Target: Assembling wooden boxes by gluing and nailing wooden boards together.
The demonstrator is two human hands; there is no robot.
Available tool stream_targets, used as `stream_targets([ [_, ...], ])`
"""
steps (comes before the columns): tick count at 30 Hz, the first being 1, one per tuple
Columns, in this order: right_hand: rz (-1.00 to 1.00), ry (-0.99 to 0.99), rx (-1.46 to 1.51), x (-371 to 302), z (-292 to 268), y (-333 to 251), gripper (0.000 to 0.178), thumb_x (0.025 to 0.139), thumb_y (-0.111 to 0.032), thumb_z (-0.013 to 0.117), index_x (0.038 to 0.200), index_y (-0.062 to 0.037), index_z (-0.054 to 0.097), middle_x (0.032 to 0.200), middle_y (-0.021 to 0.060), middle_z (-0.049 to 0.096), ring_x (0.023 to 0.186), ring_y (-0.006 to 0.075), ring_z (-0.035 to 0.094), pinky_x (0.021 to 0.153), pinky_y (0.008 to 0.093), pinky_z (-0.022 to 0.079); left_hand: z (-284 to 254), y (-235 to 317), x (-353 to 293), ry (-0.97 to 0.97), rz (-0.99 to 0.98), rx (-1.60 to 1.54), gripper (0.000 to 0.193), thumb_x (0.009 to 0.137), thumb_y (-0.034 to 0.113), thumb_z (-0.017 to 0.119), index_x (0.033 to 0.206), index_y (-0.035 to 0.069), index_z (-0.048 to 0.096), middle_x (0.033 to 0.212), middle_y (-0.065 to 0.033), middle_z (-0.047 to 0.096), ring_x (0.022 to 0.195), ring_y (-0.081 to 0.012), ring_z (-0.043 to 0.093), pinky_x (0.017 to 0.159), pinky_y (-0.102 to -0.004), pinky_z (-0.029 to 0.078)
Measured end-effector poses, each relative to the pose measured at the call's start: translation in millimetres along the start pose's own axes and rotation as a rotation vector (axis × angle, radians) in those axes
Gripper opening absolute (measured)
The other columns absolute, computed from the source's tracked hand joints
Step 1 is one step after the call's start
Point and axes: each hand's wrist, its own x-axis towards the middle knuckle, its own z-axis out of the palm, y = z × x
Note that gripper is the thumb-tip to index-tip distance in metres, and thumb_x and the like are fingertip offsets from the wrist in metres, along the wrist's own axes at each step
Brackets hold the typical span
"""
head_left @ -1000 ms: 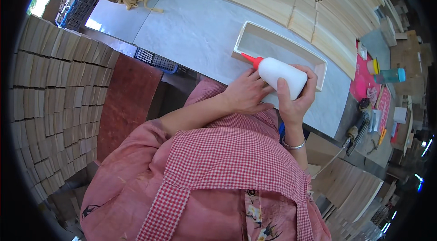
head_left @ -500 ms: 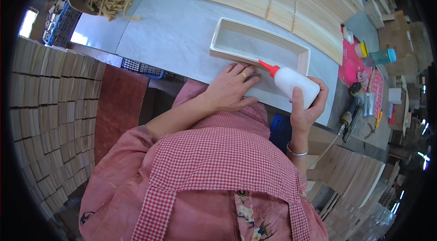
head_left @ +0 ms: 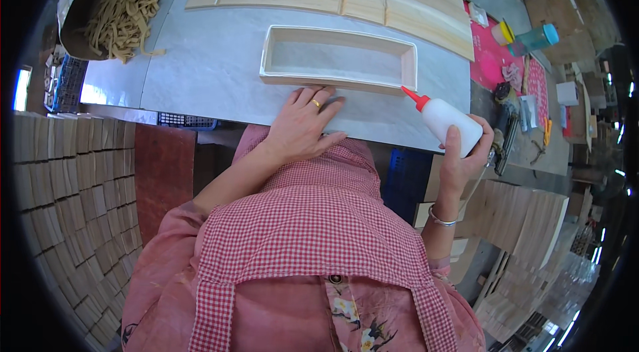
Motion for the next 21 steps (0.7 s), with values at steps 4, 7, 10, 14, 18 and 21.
stream_targets([
  [4,-0.044,0.043,-0.074,3.6,-10.7,12.0,0.043,0.089,-0.019,0.069,0.126,-0.0052,0.053,0.114,0.0126,0.060,0.089,0.0228,0.063,0.058,0.0268,0.055,-1.7,1.7,1.2,-0.026,-0.013,0.009,0.059,0.096,0.050,0.058,0.138,0.009,0.056,0.138,-0.0133,0.050,0.119,-0.0314,0.047,0.106,-0.0422,0.037],
  [7,-0.041,0.062,-0.091,5.9,-14.6,11.1,0.042,0.089,-0.019,0.069,0.125,-0.0049,0.053,0.113,0.0124,0.060,0.087,0.0226,0.063,0.058,0.0276,0.055,-2.1,1.7,3.2,-0.055,-0.030,-0.014,0.059,0.096,0.051,0.057,0.136,0.008,0.057,0.138,-0.0145,0.050,0.122,-0.0324,0.047,0.107,-0.0434,0.036],
  [10,0.028,0.082,-0.060,2.9,-19.0,10.4,0.041,0.088,-0.017,0.069,0.124,-0.0046,0.053,0.113,0.0126,0.060,0.088,0.0224,0.062,0.063,0.0288,0.054,-5.0,2.0,6.3,-0.063,-0.017,-0.039,0.059,0.096,0.050,0.057,0.135,0.006,0.057,0.138,-0.0159,0.049,0.125,-0.0332,0.046,0.107,-0.0448,0.036],
  [14,0.186,0.143,0.080,21.9,-18.0,17.7,0.041,0.086,-0.011,0.071,0.122,-0.0039,0.052,0.114,0.0135,0.060,0.095,0.0220,0.059,0.077,0.0317,0.052,-2.1,-0.8,3.4,-0.078,-0.019,-0.010,0.059,0.095,0.048,0.059,0.135,0.005,0.057,0.138,-0.0172,0.049,0.125,-0.0344,0.046,0.108,-0.0457,0.036],
  [18,0.181,0.381,0.293,54.1,-13.0,49.9,0.040,0.086,-0.009,0.071,0.119,-0.0035,0.049,0.114,0.0143,0.060,0.097,0.0233,0.059,0.082,0.0341,0.052,-7.2,4.2,4.6,-0.074,-0.052,-0.058,0.057,0.092,0.043,0.063,0.134,0.005,0.059,0.137,-0.0171,0.051,0.124,-0.0351,0.048,0.108,-0.0461,0.036],
  [21,0.003,0.433,0.061,114.6,-17.8,91.2,0.036,0.082,-0.010,0.072,0.108,-0.0040,0.048,0.108,0.0127,0.059,0.094,0.0251,0.057,0.089,0.0356,0.049,-10.0,8.0,8.5,-0.080,-0.028,-0.050,0.055,0.091,0.041,0.065,0.133,0.005,0.060,0.136,-0.0169,0.052,0.123,-0.0348,0.049,0.107,-0.0462,0.037],
])
